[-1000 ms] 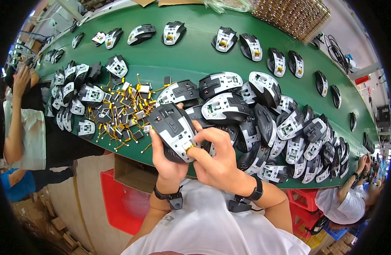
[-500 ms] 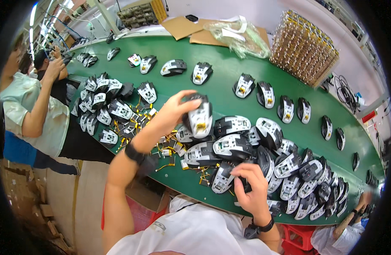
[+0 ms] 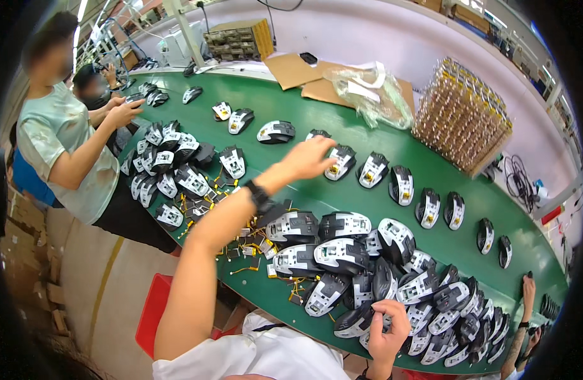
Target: The person assembles computer mice by inserting small circuit boards into the mouse shells. They pick up a mouse shell, place a circuit board inside, and then place the completed unit on the table. The process is repeated for multiple units.
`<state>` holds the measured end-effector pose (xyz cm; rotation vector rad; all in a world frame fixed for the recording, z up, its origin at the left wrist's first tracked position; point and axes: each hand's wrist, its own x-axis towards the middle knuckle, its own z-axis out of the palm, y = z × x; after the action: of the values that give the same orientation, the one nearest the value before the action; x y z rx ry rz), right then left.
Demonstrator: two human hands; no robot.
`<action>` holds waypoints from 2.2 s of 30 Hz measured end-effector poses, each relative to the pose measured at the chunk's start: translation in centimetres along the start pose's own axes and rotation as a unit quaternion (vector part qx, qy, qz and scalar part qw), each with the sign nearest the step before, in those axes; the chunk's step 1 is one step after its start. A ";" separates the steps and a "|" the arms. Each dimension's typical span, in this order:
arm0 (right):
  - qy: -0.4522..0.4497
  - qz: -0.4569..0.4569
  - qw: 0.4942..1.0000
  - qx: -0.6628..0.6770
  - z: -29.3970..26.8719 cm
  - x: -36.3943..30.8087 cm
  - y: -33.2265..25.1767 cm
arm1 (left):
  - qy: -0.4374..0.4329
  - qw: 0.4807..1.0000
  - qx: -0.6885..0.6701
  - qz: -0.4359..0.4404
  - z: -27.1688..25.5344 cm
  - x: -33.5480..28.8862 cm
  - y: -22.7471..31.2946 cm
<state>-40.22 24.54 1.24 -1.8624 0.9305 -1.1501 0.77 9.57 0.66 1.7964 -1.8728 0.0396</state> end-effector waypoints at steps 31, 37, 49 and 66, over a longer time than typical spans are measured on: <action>-0.277 -0.220 0.882 -0.313 2.3 9.0 -6.6 | -0.192 0.978 0.062 0.057 -4.4 -12.9 5.5; -0.303 -0.223 0.892 -0.252 4.8 8.7 -7.0 | -0.113 0.993 0.012 0.024 -5.0 -14.3 6.7; -0.448 -0.266 0.829 -0.202 13.4 13.1 -7.2 | 0.360 0.487 -0.785 -0.131 -10.4 -28.7 2.0; -0.435 -0.052 0.897 0.056 20.9 13.4 -8.0 | 0.319 0.393 -0.853 -0.129 -8.6 -29.9 9.8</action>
<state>-14.91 21.11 6.60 -2.0360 0.2442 -0.3035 -6.31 41.37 -0.48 0.2415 -0.2364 -0.8474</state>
